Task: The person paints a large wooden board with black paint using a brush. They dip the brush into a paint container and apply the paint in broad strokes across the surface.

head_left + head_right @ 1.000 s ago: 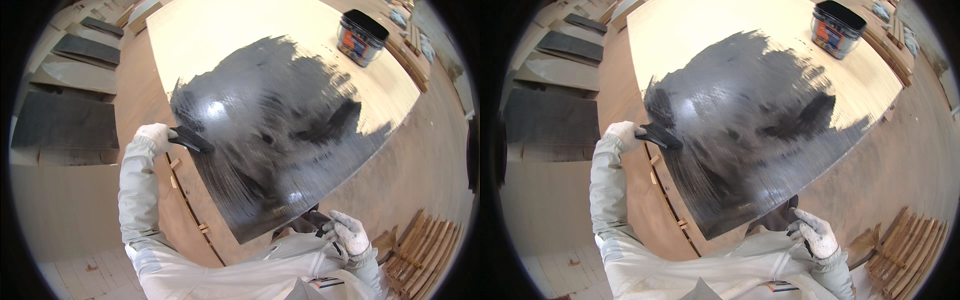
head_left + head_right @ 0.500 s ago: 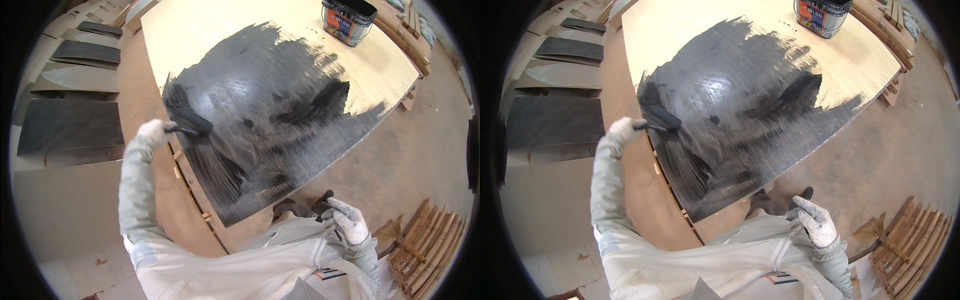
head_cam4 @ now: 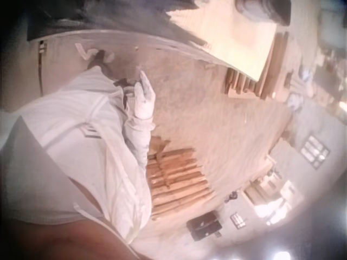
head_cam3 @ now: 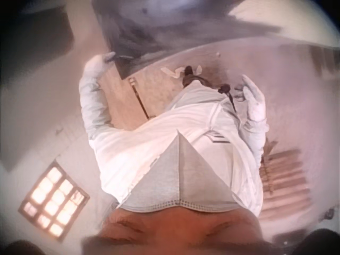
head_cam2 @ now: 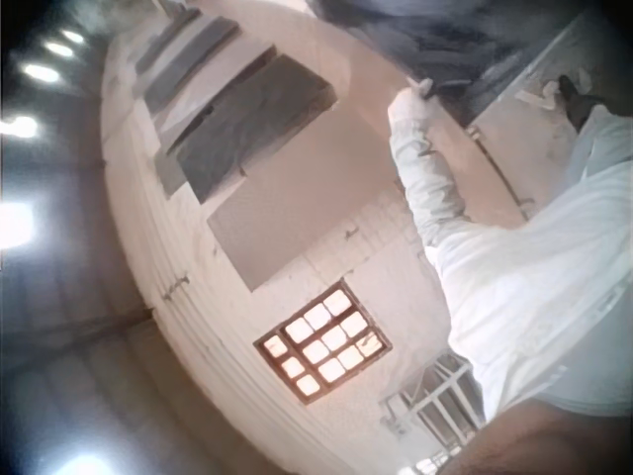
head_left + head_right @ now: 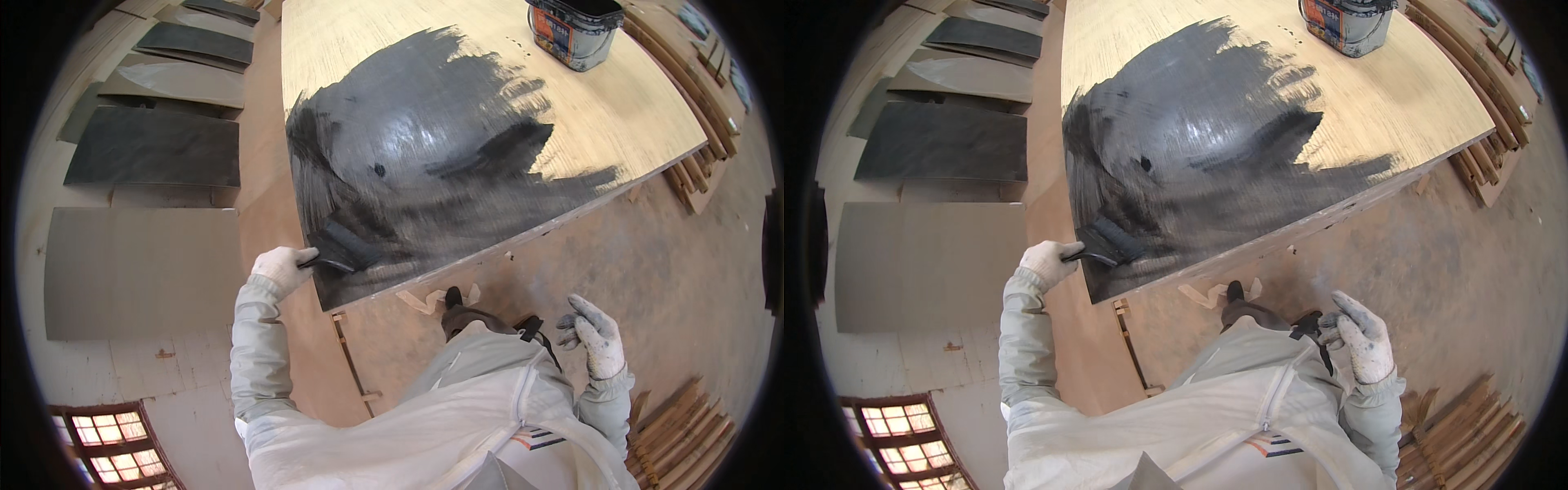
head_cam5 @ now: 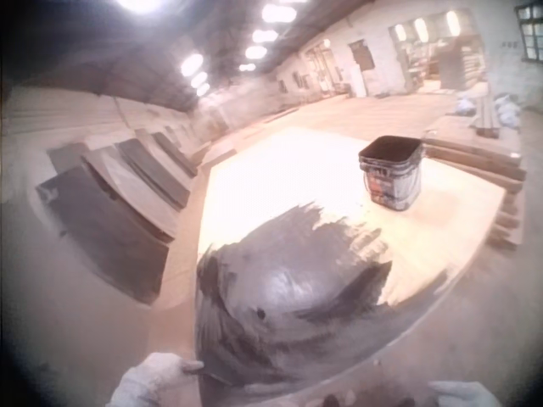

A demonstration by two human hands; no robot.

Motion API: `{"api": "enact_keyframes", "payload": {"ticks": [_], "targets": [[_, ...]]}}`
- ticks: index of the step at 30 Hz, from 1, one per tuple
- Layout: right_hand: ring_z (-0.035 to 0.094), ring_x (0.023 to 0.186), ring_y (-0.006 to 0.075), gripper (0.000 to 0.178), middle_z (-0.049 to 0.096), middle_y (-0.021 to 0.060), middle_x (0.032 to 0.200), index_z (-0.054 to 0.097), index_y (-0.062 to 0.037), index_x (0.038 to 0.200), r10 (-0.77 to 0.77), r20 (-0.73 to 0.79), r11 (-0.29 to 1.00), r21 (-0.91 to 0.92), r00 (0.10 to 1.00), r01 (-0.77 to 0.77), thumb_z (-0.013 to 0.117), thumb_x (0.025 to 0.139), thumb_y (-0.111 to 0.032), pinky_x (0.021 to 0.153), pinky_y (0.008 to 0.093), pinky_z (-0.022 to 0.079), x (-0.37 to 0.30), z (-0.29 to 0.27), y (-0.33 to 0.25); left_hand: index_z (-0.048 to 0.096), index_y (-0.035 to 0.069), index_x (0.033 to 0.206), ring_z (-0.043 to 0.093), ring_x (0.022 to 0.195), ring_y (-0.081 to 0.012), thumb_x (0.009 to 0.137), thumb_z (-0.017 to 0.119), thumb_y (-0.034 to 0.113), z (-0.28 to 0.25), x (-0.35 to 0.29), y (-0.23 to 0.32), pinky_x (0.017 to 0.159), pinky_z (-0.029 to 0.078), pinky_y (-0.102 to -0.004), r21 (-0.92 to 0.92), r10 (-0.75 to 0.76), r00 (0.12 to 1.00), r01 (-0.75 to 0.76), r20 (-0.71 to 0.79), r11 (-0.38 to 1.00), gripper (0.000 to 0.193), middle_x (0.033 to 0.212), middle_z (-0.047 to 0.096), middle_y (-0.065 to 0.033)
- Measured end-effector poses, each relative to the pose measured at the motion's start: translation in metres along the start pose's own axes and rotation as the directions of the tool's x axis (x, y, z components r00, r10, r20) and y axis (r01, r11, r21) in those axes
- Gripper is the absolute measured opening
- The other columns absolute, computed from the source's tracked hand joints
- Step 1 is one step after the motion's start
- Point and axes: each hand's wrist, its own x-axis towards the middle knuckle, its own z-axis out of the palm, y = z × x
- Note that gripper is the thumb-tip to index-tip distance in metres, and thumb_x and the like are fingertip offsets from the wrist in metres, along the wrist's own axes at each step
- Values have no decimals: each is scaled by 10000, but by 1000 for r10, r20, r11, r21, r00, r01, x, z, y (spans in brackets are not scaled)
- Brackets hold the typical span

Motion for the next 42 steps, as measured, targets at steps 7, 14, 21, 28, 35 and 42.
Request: {"api": "enact_keyframes", "payload": {"ticks": [7,14,21,28,35,42], "targets": [[746,848,206,521,745,198,1150,536,65,1512,-31,-30,996,-90,999,29,625,1031,-114,757,284,574,-15,-94,0,716,242,1379,735,1084,-371,939,677,298,-5,7,79,955,587,-454,-13,-10,996,8,-86,1000,446,1146,770,-176],[746,843,196,508,753,188,1118,545,65,1503,54,3,996,-69,999,-54,617,1025,-91,755,282,573,-11,-102,-19,719,248,1370,727,1123,-360,943,688,375,-12,-31,126,970,581,-458,22,-185,971,184,149,983,446,1189,766,-162],[738,846,194,509,742,184,1131,535,72,1507,70,44,996,-51,997,-68,605,1028,-85,748,279,576,7,-123,-16,743,206,1351,718,1149,-362,943,693,366,21,-77,156,1027,558,-422,-88,-381,922,386,65,918,441,1200,768,-163],[728,840,186,517,742,187,1129,526,63,1519,60,112,991,-129,992,-45,610,1034,-95,736,283,575,13,-137,-25,757,236,1329,697,1226,-312,964,673,363,-1,-87,191,1076,539,-418,-63,-412,894,428,175,902,396,1293,751,-111],[733,836,192,520,741,188,1120,525,66,1519,55,126,991,-126,991,-39,619,1039,-111,735,281,574,3,-149,-23,782,186,1255,708,1189,-326,942,651,320,-8,-49,142,1052,552,-419,-35,-442,881,453,171,891,365,1262,759,-117],[742,835,201,533,739,193,1119,519,76,1516,19,-5,995,-101,1000,-19,631,1041,-140,733,278,574,-17,-153,-17,763,215,1322,709,1210,-318,936,637,344,2,-41,128,1070,542,-435,-36,-394,889,413,234,910,425,1279,761,-107]]}}
